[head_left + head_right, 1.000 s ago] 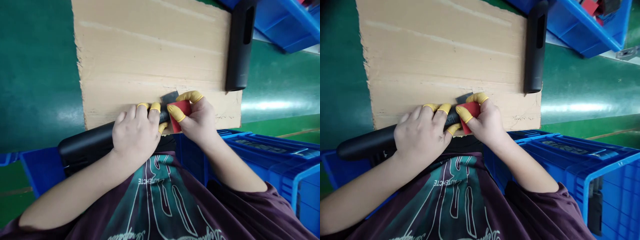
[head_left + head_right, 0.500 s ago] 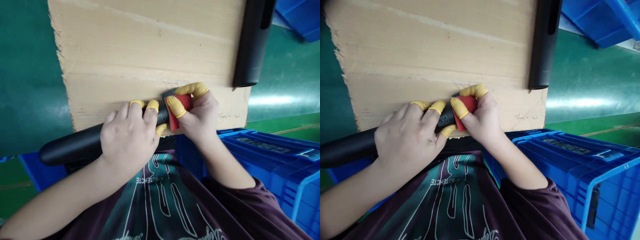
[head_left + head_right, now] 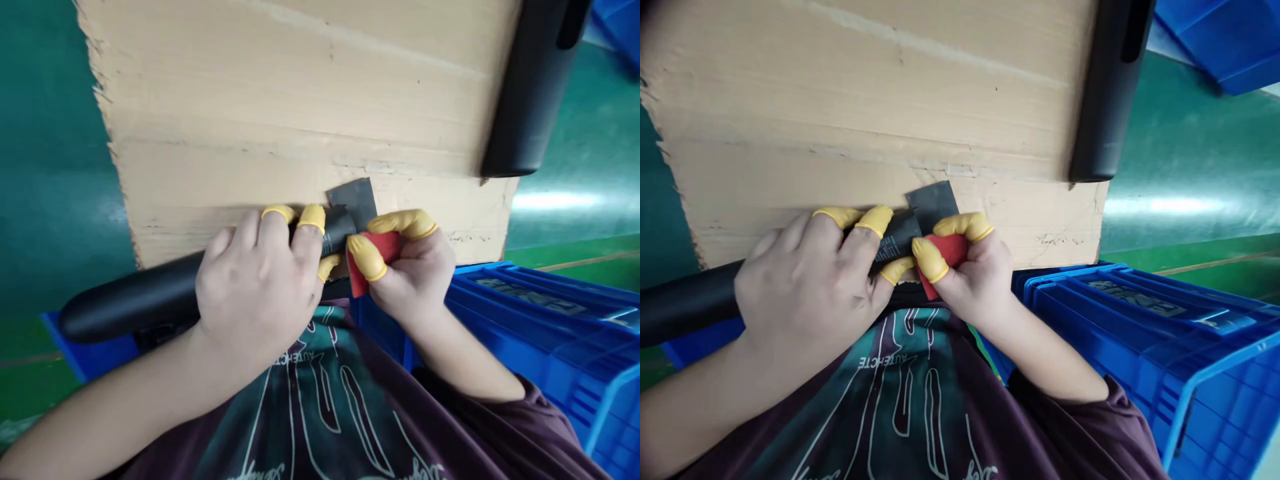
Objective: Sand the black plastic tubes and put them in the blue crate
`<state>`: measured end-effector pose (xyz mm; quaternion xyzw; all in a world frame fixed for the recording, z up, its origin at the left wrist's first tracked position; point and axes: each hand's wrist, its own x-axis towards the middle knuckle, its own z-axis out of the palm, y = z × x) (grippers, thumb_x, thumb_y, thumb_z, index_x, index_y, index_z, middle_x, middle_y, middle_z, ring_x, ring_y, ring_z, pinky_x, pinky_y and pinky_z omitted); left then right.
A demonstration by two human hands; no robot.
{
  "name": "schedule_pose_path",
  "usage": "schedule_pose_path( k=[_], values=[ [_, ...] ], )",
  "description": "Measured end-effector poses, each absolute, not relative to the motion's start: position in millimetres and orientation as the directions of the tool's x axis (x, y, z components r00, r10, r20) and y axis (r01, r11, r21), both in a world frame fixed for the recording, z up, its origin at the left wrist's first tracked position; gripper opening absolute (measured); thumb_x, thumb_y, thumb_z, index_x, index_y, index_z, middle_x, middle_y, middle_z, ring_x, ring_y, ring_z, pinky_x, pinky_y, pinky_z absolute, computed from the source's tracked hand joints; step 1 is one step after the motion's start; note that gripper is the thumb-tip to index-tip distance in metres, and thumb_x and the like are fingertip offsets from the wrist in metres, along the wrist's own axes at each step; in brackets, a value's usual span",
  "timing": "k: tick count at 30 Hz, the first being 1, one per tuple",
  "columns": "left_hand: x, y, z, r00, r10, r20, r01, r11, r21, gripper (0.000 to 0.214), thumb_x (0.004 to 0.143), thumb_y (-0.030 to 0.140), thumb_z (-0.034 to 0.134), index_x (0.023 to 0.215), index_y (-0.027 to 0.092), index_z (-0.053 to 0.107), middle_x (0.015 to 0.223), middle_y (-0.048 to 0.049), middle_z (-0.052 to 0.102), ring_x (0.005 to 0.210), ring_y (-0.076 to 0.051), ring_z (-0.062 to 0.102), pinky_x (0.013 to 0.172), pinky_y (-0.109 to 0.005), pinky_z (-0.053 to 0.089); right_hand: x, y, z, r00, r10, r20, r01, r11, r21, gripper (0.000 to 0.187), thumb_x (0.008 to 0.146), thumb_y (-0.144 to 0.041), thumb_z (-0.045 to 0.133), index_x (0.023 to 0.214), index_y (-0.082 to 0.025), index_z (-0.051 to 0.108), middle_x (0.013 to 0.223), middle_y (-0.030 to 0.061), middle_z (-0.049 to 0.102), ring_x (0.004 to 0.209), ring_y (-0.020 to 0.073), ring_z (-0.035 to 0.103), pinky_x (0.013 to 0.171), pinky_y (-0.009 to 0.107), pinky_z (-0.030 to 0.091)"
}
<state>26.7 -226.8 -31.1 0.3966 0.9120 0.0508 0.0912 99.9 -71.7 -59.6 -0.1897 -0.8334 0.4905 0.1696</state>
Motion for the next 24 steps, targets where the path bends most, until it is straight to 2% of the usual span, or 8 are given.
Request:
schedule_pose_path(
  k=[4, 7, 10, 15, 18, 21, 24],
  values=[
    [27, -226, -30, -0.679, 0.722, -0.133, 0.703, 0.692, 0.166, 0.019, 0.088, 0.033, 0.051, 0.096, 0.023, 0.065, 0.079, -0.0081, 0.057, 0.080, -0.028, 0.061, 0.062, -0.038, 0.040, 98, -72, -60, -0.868, 0.489, 0.085, 0.185, 0.478, -0.859, 0.021, 0.088, -0.041, 0.071, 0.089, -0.026, 0.056, 0.082, -0.0001, 0.065, 0.071, 0.0158, 0.067, 0.064, 0.033, 0.060],
    [27, -225, -29, -0.680, 0.715, -0.160, 0.694, 0.699, 0.171, 0.021, 0.088, 0.034, 0.052, 0.100, 0.024, 0.065, 0.079, -0.0077, 0.057, 0.082, -0.028, 0.061, 0.064, -0.039, 0.041, 101, -73, -58, -0.843, 0.523, 0.124, 0.193, 0.510, -0.838, 0.022, 0.086, -0.040, 0.074, 0.087, -0.027, 0.056, 0.079, -0.0004, 0.066, 0.064, 0.0151, 0.064, 0.056, 0.031, 0.056],
    [26, -225, -29, -0.684, 0.712, -0.160, 0.694, 0.702, 0.162, 0.019, 0.089, 0.035, 0.053, 0.097, 0.023, 0.065, 0.079, -0.0078, 0.058, 0.082, -0.027, 0.061, 0.064, -0.039, 0.041, 100, -72, -55, -0.861, 0.492, 0.126, 0.182, 0.531, -0.828, 0.023, 0.084, -0.038, 0.077, 0.086, -0.027, 0.057, 0.077, -0.0009, 0.067, 0.062, 0.0143, 0.063, 0.054, 0.031, 0.055],
    [29, -228, -34, -0.663, 0.748, -0.022, 0.741, 0.660, 0.129, 0.021, 0.087, 0.034, 0.053, 0.100, 0.021, 0.064, 0.077, -0.0070, 0.057, 0.076, -0.026, 0.059, 0.060, -0.037, 0.036, 95, -67, -48, -0.879, 0.472, 0.067, 0.222, 0.529, -0.819, 0.024, 0.083, -0.039, 0.076, 0.085, -0.024, 0.057, 0.073, -0.0024, 0.065, 0.060, 0.0118, 0.061, 0.051, 0.026, 0.053],
    [32, -229, -38, -0.662, 0.746, 0.075, 0.749, 0.653, 0.116, 0.015, 0.085, 0.030, 0.053, 0.093, 0.021, 0.063, 0.074, -0.0062, 0.054, 0.073, -0.025, 0.057, 0.059, -0.037, 0.032, 95, -64, -44, -0.892, 0.451, 0.004, 0.261, 0.525, -0.810, 0.028, 0.080, -0.041, 0.078, 0.084, -0.024, 0.056, 0.071, -0.0033, 0.064, 0.059, 0.0113, 0.059, 0.049, 0.025, 0.051],
    [32, -229, -39, -0.650, 0.750, 0.123, 0.760, 0.643, 0.097, 0.015, 0.086, 0.034, 0.055, 0.088, 0.020, 0.061, 0.072, -0.0066, 0.053, 0.071, -0.026, 0.056, 0.057, -0.037, 0.028, 93, -63, -43, -0.911, 0.412, -0.029, 0.265, 0.530, -0.805, 0.025, 0.082, -0.040, 0.076, 0.084, -0.024, 0.056, 0.072, -0.0025, 0.062, 0.064, 0.0129, 0.060, 0.052, 0.026, 0.052],
    [31, -229, -39, -0.631, 0.762, 0.144, 0.775, 0.626, 0.086, 0.017, 0.086, 0.035, 0.057, 0.089, 0.019, 0.062, 0.071, -0.0063, 0.053, 0.069, -0.025, 0.055, 0.057, -0.037, 0.027, 92, -64, -44, -0.904, 0.427, -0.013, 0.261, 0.529, -0.808, 0.024, 0.085, -0.041, 0.072, 0.084, -0.024, 0.055, 0.071, -0.0027, 0.060, 0.061, 0.0115, 0.058, 0.050, 0.025, 0.050]
  ],
)
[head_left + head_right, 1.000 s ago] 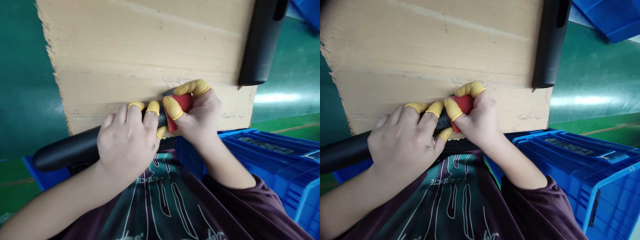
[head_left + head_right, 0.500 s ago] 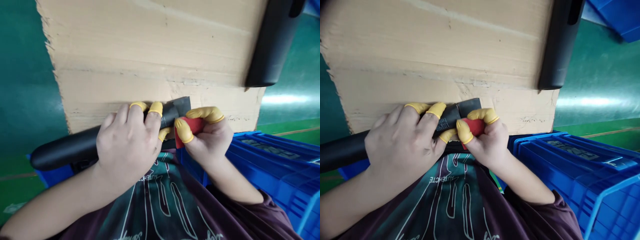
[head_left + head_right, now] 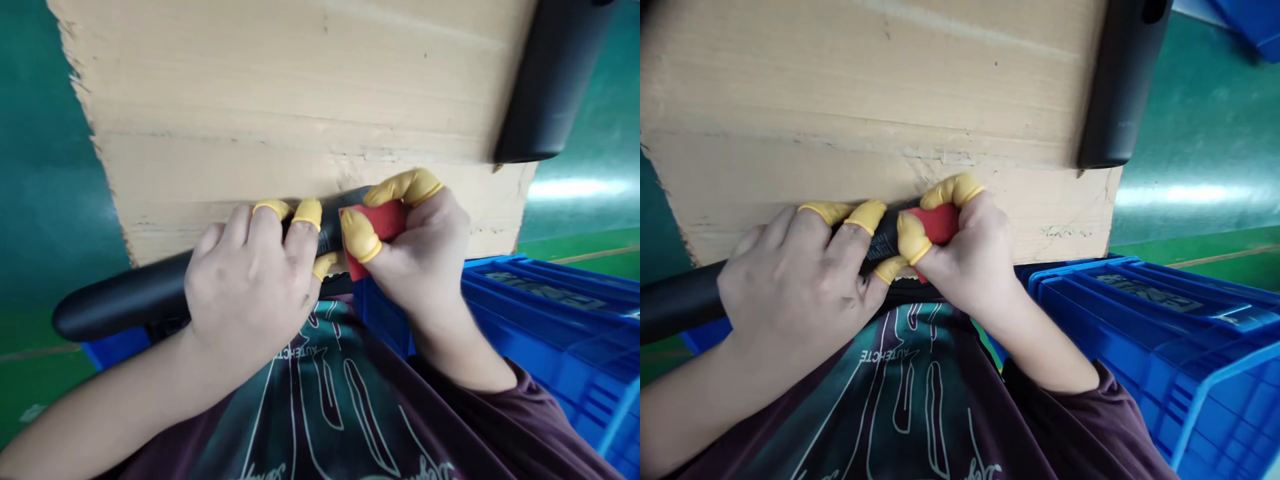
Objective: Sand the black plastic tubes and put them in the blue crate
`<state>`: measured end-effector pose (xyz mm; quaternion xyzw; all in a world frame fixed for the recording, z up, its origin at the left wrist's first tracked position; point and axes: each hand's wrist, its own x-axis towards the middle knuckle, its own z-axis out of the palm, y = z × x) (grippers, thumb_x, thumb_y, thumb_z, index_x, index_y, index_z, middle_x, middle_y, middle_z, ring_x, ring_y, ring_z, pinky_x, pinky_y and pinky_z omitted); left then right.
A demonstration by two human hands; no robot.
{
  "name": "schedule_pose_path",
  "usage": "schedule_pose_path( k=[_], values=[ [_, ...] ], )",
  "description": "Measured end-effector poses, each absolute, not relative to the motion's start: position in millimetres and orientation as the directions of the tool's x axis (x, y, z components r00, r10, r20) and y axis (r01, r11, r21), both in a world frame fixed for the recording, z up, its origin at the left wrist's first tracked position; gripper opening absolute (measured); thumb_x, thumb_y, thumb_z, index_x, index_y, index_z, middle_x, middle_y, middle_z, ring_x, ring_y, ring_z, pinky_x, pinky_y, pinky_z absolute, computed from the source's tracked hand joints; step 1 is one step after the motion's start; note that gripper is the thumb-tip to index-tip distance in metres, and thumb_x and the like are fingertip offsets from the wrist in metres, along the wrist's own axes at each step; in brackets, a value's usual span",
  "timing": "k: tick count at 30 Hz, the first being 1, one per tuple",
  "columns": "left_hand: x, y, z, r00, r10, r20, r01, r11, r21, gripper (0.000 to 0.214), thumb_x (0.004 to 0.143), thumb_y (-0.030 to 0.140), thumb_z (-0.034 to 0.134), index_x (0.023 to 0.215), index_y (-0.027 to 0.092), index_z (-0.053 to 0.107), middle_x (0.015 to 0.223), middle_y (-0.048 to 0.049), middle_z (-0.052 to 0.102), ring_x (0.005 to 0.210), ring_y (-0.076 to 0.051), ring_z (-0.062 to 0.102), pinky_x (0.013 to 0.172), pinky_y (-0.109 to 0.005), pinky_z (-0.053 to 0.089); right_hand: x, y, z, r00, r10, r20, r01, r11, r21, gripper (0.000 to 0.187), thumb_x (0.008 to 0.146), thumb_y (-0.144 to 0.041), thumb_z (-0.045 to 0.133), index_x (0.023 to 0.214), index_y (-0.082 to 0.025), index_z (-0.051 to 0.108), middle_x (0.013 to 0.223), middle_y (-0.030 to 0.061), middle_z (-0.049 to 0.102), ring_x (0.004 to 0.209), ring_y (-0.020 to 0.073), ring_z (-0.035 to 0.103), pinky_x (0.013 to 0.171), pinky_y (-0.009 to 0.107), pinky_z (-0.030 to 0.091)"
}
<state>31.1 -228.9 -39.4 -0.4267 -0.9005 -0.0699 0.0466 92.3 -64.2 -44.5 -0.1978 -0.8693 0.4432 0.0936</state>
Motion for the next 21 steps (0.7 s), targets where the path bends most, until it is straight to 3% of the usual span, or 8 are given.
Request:
schedule_pose_path(
  k=[7, 17, 21],
  values=[
    [31.3, -228.9, -39.4, -0.629, 0.761, 0.159, 0.775, 0.630, 0.047, 0.020, 0.088, 0.040, 0.057, 0.087, 0.020, 0.062, 0.070, -0.0058, 0.054, 0.067, -0.024, 0.055, 0.056, -0.036, 0.026, 93.7, -65.1, -45.1, -0.902, 0.427, 0.058, 0.245, 0.621, -0.745, 0.024, 0.084, -0.041, 0.073, 0.084, -0.023, 0.056, 0.072, -0.0017, 0.062, 0.061, 0.0118, 0.059, 0.051, 0.025, 0.051],
    [32.2, -230.6, -40.2, -0.652, 0.756, 0.055, 0.756, 0.644, 0.117, 0.018, 0.088, 0.038, 0.057, 0.094, 0.021, 0.061, 0.077, -0.0069, 0.055, 0.076, -0.026, 0.058, 0.059, -0.037, 0.031, 96.7, -65.6, -49.5, -0.908, 0.403, 0.109, 0.217, 0.679, -0.702, 0.019, 0.088, -0.037, 0.069, 0.088, -0.024, 0.055, 0.075, 0.0001, 0.064, 0.064, 0.0140, 0.062, 0.053, 0.028, 0.053],
    [30.3, -230.1, -39.3, -0.631, 0.773, 0.071, 0.775, 0.624, 0.099, 0.021, 0.088, 0.039, 0.057, 0.095, 0.019, 0.061, 0.076, -0.0068, 0.055, 0.072, -0.025, 0.057, 0.058, -0.036, 0.030, 100.6, -69.1, -52.8, -0.876, 0.469, 0.112, 0.223, 0.600, -0.768, 0.023, 0.088, -0.041, 0.069, 0.087, -0.024, 0.054, 0.072, -0.0014, 0.063, 0.056, 0.0119, 0.059, 0.047, 0.026, 0.050]
  ],
)
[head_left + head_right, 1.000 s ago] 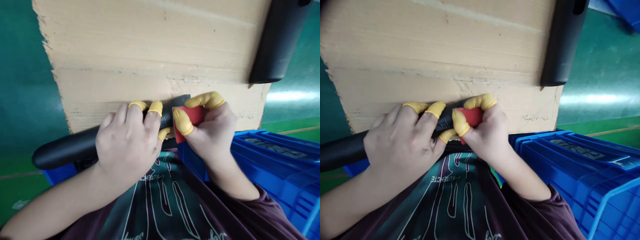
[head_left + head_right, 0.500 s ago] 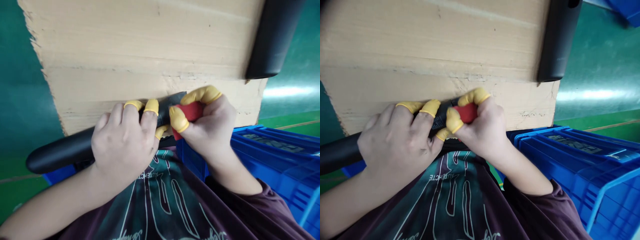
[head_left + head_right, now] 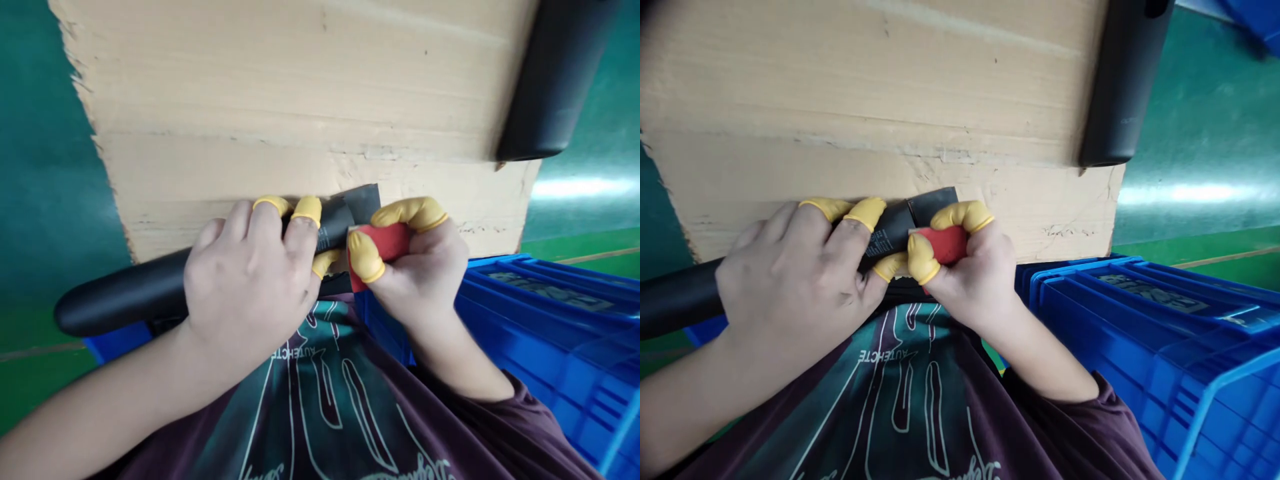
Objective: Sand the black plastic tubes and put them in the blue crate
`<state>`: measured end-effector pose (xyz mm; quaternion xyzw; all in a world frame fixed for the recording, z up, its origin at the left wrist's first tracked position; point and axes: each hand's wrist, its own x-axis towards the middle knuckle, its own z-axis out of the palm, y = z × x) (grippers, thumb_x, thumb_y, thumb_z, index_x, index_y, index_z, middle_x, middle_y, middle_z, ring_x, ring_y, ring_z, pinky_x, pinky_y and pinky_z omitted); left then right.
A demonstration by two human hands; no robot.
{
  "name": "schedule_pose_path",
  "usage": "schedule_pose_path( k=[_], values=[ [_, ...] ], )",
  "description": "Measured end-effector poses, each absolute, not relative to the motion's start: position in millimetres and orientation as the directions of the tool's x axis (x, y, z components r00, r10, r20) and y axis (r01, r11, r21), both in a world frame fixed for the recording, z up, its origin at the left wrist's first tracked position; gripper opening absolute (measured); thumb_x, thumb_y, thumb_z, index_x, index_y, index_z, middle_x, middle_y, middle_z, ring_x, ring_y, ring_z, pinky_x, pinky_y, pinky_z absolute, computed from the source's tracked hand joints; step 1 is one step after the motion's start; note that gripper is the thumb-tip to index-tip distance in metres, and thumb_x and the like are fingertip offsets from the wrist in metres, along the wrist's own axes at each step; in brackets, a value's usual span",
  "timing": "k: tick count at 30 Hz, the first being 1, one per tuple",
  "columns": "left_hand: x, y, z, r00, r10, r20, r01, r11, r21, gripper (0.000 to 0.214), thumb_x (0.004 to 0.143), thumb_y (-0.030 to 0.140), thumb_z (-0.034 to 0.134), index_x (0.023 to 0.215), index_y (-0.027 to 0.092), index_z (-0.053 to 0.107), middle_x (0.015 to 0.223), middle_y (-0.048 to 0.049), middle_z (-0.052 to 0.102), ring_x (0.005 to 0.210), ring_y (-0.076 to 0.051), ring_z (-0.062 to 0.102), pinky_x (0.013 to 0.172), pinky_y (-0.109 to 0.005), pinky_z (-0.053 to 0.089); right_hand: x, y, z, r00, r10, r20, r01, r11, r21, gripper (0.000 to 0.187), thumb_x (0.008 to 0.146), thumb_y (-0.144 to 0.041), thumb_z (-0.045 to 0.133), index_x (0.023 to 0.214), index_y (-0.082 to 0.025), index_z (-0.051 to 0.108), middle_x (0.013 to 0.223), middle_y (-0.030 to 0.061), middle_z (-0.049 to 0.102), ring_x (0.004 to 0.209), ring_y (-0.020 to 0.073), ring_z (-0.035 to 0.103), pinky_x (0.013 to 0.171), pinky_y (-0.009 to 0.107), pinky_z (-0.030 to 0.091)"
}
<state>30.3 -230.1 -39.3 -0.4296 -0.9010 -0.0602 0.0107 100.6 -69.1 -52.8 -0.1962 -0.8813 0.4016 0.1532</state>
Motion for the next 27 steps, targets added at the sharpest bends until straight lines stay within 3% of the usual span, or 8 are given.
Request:
schedule_pose_path(
  k=[10, 13, 16, 18, 20, 24, 27],
  values=[
    [29, -230, -39, -0.631, 0.773, 0.059, 0.775, 0.627, 0.078, 0.018, 0.087, 0.037, 0.058, 0.090, 0.020, 0.060, 0.075, -0.0060, 0.055, 0.071, -0.024, 0.057, 0.058, -0.036, 0.029, 108, -60, -62, -0.854, 0.483, 0.195, 0.170, 0.612, -0.773, 0.022, 0.081, -0.036, 0.077, 0.087, -0.024, 0.060, 0.076, -0.0024, 0.067, 0.062, 0.0121, 0.063, 0.053, 0.026, 0.053],
    [29, -231, -39, -0.655, 0.754, 0.036, 0.752, 0.648, 0.122, 0.018, 0.086, 0.037, 0.058, 0.093, 0.021, 0.061, 0.077, -0.0062, 0.056, 0.074, -0.025, 0.057, 0.059, -0.036, 0.032, 122, -44, -65, -0.814, 0.493, 0.307, 0.114, 0.654, -0.748, 0.024, 0.079, -0.035, 0.082, 0.092, -0.024, 0.065, 0.083, -0.0011, 0.069, 0.073, 0.0142, 0.068, 0.066, 0.029, 0.057],
    [28, -229, -39, -0.683, 0.730, -0.015, 0.720, 0.677, 0.151, 0.020, 0.086, 0.040, 0.059, 0.092, 0.021, 0.063, 0.081, -0.0067, 0.057, 0.077, -0.026, 0.059, 0.062, -0.036, 0.036, 123, -37, -61, -0.753, 0.522, 0.401, 0.031, 0.637, -0.770, 0.027, 0.084, -0.038, 0.078, 0.106, -0.026, 0.070, 0.099, 0.0017, 0.072, 0.097, 0.0188, 0.071, 0.087, 0.035, 0.059],
    [29, -228, -38, -0.697, 0.715, -0.057, 0.701, 0.696, 0.155, 0.022, 0.086, 0.041, 0.059, 0.093, 0.020, 0.064, 0.082, -0.0072, 0.058, 0.080, -0.027, 0.060, 0.065, -0.037, 0.040, 118, -41, -58, -0.782, 0.472, 0.407, -0.015, 0.639, -0.769, 0.040, 0.086, -0.046, 0.075, 0.121, -0.028, 0.067, 0.112, 0.0040, 0.072, 0.112, 0.0228, 0.069, 0.098, 0.041, 0.057],
    [29, -226, -36, -0.706, 0.704, -0.081, 0.687, 0.708, 0.162, 0.022, 0.084, 0.038, 0.060, 0.097, 0.020, 0.065, 0.083, -0.0079, 0.059, 0.083, -0.028, 0.061, 0.067, -0.038, 0.042, 115, -48, -58, -0.877, 0.356, 0.322, 0.002, 0.674, -0.738, 0.057, 0.086, -0.054, 0.072, 0.135, -0.028, 0.060, 0.116, 0.0078, 0.071, 0.114, 0.0269, 0.068, 0.099, 0.045, 0.056],
    [30, -226, -32, -0.725, 0.681, -0.102, 0.655, 0.728, 0.200, 0.020, 0.080, 0.024, 0.061, 0.101, 0.022, 0.064, 0.090, -0.0091, 0.062, 0.092, -0.029, 0.062, 0.069, -0.038, 0.047, 114, -53, -58, -0.984, 0.159, 0.083, 0.086, 0.824, -0.560, 0.086, 0.081, -0.064, 0.072, 0.151, -0.023, 0.044, 0.107, 0.0122, 0.069, 0.090, 0.0291, 0.069, 0.077, 0.043, 0.060],
    [27, -230, -30, -0.714, 0.696, -0.078, 0.668, 0.709, 0.227, 0.025, 0.082, 0.024, 0.064, 0.107, 0.021, 0.064, 0.097, -0.0101, 0.063, 0.101, -0.030, 0.062, 0.073, -0.037, 0.051, 117, -46, -55, -0.997, 0.067, 0.049, 0.036, 0.881, -0.472, 0.090, 0.084, -0.061, 0.069, 0.157, -0.021, 0.035, 0.109, 0.0133, 0.067, 0.082, 0.0265, 0.066, 0.071, 0.041, 0.059]
  ],
)
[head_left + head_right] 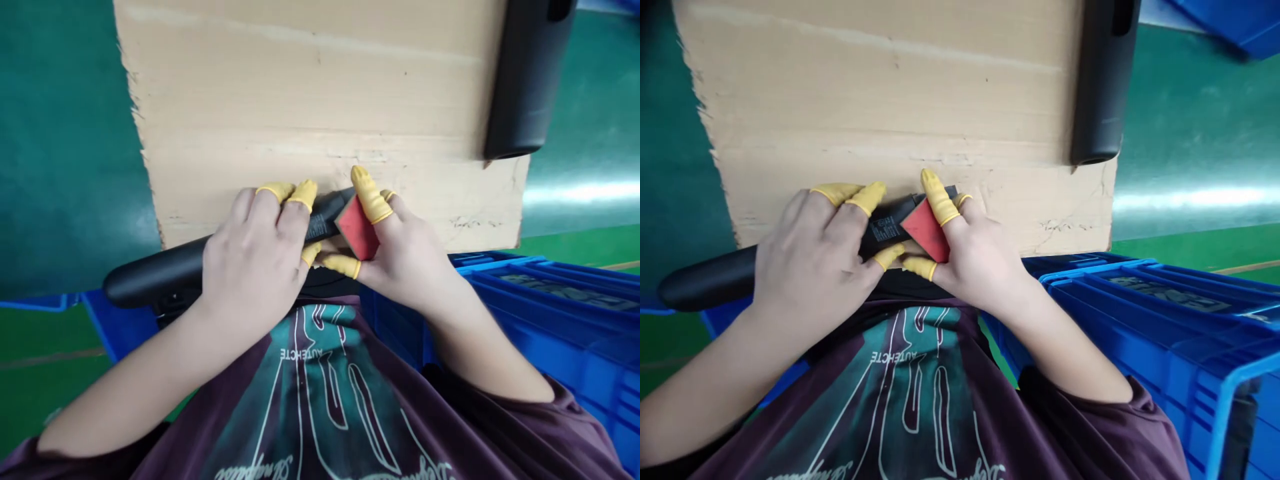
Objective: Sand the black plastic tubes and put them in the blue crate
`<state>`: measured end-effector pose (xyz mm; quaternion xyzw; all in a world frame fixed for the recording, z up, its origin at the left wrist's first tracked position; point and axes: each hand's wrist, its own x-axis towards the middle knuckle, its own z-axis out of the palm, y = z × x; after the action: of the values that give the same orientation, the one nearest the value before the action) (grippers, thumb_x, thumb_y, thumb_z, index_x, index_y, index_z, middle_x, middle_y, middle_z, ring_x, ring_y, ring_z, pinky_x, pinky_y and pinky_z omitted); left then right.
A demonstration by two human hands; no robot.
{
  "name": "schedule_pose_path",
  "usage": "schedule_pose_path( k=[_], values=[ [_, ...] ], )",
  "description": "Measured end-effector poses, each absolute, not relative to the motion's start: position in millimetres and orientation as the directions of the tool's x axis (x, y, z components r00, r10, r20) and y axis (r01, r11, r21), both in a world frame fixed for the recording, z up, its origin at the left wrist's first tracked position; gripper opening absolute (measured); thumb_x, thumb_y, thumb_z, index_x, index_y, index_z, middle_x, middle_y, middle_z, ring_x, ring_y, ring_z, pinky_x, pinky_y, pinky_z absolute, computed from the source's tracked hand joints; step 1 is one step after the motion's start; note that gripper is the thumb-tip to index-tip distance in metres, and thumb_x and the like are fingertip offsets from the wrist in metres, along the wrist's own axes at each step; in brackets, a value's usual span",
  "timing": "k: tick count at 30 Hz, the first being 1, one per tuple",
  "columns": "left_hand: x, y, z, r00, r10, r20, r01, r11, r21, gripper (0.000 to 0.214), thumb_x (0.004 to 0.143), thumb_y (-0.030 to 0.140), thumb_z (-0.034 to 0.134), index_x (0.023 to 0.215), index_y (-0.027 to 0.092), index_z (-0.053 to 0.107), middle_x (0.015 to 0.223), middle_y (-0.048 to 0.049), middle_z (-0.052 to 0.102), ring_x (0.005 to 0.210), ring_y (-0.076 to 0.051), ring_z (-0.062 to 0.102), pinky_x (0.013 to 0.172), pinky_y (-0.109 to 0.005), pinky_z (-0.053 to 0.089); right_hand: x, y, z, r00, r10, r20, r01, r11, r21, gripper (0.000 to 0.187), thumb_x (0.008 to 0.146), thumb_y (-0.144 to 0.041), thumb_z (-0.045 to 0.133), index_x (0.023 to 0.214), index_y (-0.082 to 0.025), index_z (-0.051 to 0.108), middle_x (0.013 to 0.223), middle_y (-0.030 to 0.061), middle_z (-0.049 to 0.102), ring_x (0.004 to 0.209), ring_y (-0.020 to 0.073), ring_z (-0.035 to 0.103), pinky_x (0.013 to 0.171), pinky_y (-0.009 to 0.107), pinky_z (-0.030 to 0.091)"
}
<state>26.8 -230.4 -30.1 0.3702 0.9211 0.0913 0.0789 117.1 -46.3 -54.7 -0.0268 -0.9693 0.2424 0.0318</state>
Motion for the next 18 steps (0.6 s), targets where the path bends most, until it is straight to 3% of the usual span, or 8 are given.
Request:
schedule_pose_path(
  k=[4, 6, 10, 14, 18],
  values=[
    [17, -246, -27, -0.669, 0.741, 0.059, 0.718, 0.623, 0.311, 0.046, 0.085, 0.031, 0.068, 0.126, 0.014, 0.059, 0.112, -0.0131, 0.063, 0.111, -0.030, 0.059, 0.094, -0.041, 0.052, 119, -45, -48, -0.972, -0.023, 0.232, -0.140, 0.853, -0.502, 0.066, 0.095, -0.050, 0.055, 0.153, -0.019, 0.044, 0.105, 0.0126, 0.068, 0.087, 0.0250, 0.065, 0.077, 0.041, 0.059],
    [13, -254, -26, -0.690, 0.724, 0.033, 0.694, 0.647, 0.315, 0.044, 0.087, 0.038, 0.067, 0.125, 0.016, 0.061, 0.112, -0.0117, 0.064, 0.112, -0.030, 0.059, 0.096, -0.042, 0.051, 120, -52, -45, -0.957, -0.028, 0.289, -0.174, 0.851, -0.495, 0.058, 0.096, -0.048, 0.055, 0.144, -0.014, 0.056, 0.102, 0.0137, 0.069, 0.087, 0.0240, 0.066, 0.075, 0.039, 0.059],
    [11, -264, -26, -0.720, 0.680, -0.136, 0.638, 0.726, 0.255, 0.037, 0.090, 0.044, 0.062, 0.120, 0.023, 0.068, 0.094, -0.0081, 0.067, 0.100, -0.031, 0.064, 0.080, -0.041, 0.053, 121, -63, -39, -0.968, 0.035, 0.249, -0.074, 0.905, -0.418, 0.047, 0.095, -0.046, 0.058, 0.124, -0.013, 0.072, 0.083, 0.0106, 0.070, 0.065, 0.0179, 0.064, 0.056, 0.030, 0.053],
    [17, -262, -27, -0.759, 0.638, -0.127, 0.591, 0.758, 0.275, 0.037, 0.083, 0.039, 0.071, 0.117, 0.026, 0.070, 0.098, -0.0089, 0.066, 0.104, -0.033, 0.063, 0.074, -0.039, 0.051, 124, -67, -37, -0.982, 0.057, 0.178, -0.017, 0.921, -0.390, 0.042, 0.095, -0.045, 0.058, 0.123, -0.017, 0.073, 0.066, 0.0059, 0.071, 0.051, 0.0158, 0.061, 0.048, 0.027, 0.049],
    [20, -259, -27, -0.766, 0.627, -0.143, 0.588, 0.772, 0.242, 0.029, 0.080, 0.032, 0.072, 0.108, 0.026, 0.072, 0.094, -0.0080, 0.064, 0.102, -0.030, 0.062, 0.065, -0.034, 0.048, 124, -85, -52, -0.938, 0.078, 0.339, -0.083, 0.897, -0.434, 0.031, 0.097, -0.029, 0.057, 0.115, -0.013, 0.075, 0.068, 0.0059, 0.074, 0.052, 0.0160, 0.065, 0.049, 0.026, 0.053]
  ],
)
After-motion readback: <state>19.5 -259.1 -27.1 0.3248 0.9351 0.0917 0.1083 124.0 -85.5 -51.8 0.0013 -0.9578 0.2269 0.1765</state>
